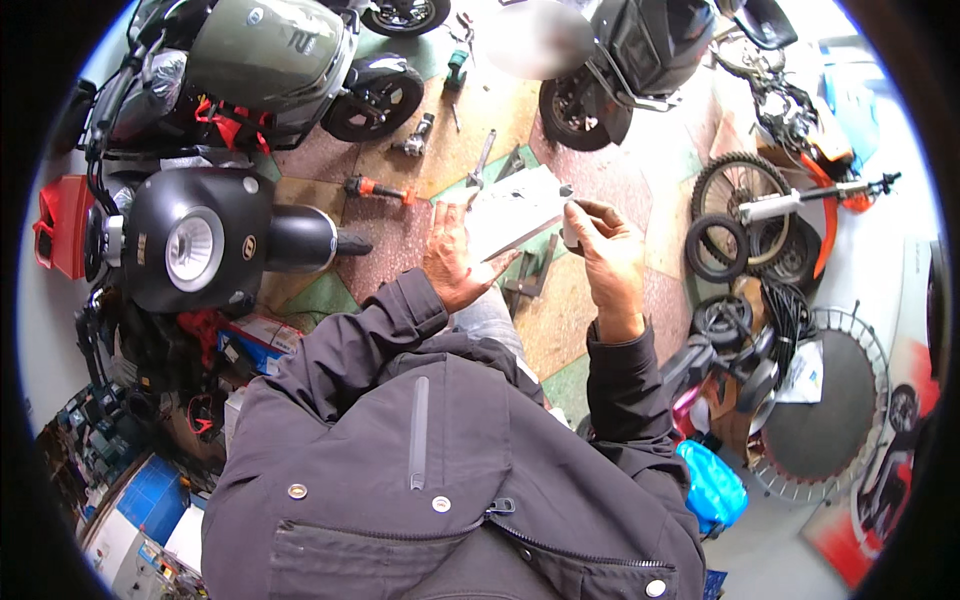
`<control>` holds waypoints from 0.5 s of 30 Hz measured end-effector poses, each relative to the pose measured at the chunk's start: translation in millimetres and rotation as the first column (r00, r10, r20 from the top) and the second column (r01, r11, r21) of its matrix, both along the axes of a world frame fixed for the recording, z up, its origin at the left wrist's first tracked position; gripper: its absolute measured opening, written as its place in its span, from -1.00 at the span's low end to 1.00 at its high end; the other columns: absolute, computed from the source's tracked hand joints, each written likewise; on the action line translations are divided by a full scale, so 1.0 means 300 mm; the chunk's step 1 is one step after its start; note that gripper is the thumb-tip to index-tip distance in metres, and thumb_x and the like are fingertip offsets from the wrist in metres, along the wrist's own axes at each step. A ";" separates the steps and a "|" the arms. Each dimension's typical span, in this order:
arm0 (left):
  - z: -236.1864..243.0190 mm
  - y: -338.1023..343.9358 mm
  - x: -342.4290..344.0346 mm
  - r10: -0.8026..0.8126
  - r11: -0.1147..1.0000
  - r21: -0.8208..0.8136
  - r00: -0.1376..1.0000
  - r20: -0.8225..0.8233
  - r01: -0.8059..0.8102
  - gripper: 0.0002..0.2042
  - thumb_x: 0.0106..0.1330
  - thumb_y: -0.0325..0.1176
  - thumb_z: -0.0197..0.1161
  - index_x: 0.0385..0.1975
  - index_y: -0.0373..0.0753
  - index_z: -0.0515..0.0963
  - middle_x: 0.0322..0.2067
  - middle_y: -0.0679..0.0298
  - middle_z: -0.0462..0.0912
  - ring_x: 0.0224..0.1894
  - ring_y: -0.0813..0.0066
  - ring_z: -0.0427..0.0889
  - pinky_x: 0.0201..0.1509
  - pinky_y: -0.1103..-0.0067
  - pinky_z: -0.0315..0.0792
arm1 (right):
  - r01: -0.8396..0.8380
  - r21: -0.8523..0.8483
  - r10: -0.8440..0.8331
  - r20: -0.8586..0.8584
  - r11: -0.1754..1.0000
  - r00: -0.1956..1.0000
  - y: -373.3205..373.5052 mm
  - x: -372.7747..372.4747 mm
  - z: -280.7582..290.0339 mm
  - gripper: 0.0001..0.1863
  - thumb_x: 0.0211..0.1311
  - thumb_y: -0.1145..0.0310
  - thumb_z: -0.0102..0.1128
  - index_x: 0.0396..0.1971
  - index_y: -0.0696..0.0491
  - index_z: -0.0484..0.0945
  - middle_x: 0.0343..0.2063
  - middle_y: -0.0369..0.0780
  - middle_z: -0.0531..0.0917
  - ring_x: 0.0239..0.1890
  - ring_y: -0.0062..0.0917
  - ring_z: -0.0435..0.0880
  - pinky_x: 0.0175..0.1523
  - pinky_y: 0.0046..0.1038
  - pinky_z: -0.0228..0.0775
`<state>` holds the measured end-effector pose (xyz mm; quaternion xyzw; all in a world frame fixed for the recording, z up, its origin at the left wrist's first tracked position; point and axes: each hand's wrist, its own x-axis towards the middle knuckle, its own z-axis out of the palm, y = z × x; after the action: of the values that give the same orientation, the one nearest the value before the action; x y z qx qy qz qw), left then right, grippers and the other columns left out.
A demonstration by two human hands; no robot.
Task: The person opens small adhesive tubes and applies adhesive to a white plastic part, then uses a small tool to spread or smooth the adhesive on a scooter handlebar area. The person handles the part and tool repeatedly while seated in a cluttered workshop.
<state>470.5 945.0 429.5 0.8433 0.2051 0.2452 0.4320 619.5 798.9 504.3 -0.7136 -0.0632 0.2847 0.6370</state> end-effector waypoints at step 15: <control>0.000 0.454 0.709 0.039 0.916 -0.397 0.999 -0.032 -0.048 -0.13 0.09 -0.18 0.70 0.30 -0.40 0.28 0.08 0.04 0.52 0.22 0.27 0.52 0.33 0.34 0.44 | -0.007 -0.042 0.008 0.013 0.999 1.000 0.538 0.647 0.017 -0.74 0.35 0.39 0.47 -0.08 0.23 0.72 -0.22 -0.23 0.78 -0.21 -0.65 0.71 -0.05 -0.58 0.56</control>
<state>683.2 1081.0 429.6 0.7360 0.2742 0.1981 0.5864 813.6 960.4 509.4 -0.7285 -0.0642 0.2836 0.6203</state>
